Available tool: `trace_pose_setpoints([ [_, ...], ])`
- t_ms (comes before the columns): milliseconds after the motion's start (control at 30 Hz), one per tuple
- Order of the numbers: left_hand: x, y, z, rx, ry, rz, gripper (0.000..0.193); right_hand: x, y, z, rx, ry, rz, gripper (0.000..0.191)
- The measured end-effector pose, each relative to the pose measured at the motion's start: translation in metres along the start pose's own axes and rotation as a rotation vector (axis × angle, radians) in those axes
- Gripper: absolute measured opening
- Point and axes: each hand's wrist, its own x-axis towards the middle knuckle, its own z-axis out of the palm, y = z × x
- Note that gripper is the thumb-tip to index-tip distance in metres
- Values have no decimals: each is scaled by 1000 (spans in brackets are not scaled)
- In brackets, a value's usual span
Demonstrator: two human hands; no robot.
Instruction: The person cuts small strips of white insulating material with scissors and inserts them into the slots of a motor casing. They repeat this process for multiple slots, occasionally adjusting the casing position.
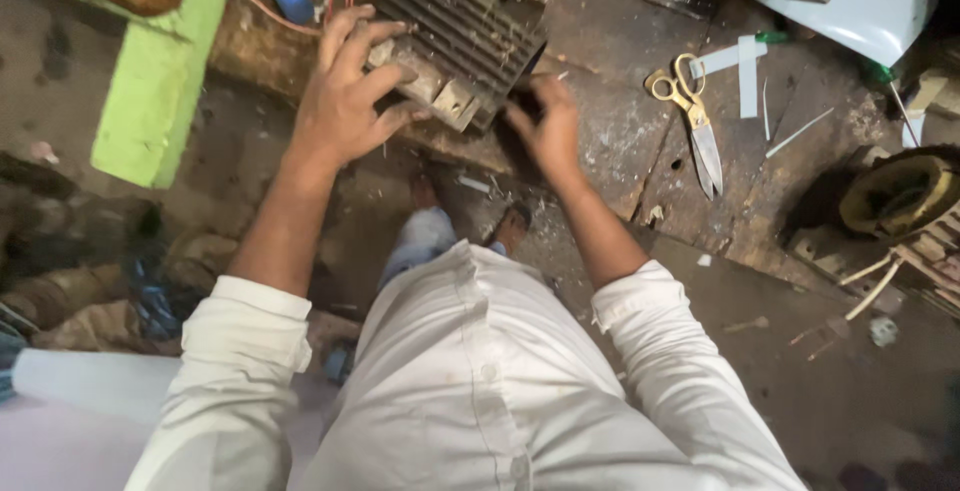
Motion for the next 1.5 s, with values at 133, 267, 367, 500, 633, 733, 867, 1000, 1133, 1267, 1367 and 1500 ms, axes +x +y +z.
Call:
trace_pose_setpoints([
  [133,-8,25,12,-13,146,-93,41,3,-15,5,707,65,883,69],
  [267,-23,25,20,-191,276,-194,42,20,-23,20,1019,-42,926,81],
  [367,-30,-9,14,-502,368,-227,31,36,-16,34,1016,17,766,73],
  [500,-44,-64,18,-758,400,-509,24,34,-1,51,979,80,724,52],
  [633,-52,-127,73,-775,344,-730,31,29,4,58,1083,125,613,49],
  [733,-60,-152,130,-776,196,-766,45,29,-1,59,969,-10,421,45],
  [867,-59,-158,186,-617,111,-745,71,35,-10,61,928,21,541,47],
  [1000,-50,-162,198,-654,99,-720,75,50,-15,60,923,36,680,52],
  [1133,-44,-164,182,-751,-38,-778,66,61,-17,55,922,95,877,53],
  [1267,-42,-163,165,-785,14,-797,68,59,-16,56,906,66,799,45],
  [1367,-43,-163,162,-765,66,-742,68,55,-14,59,936,73,755,33],
  [1500,-47,-158,161,-726,114,-704,66,53,-13,56,902,5,707,36],
])
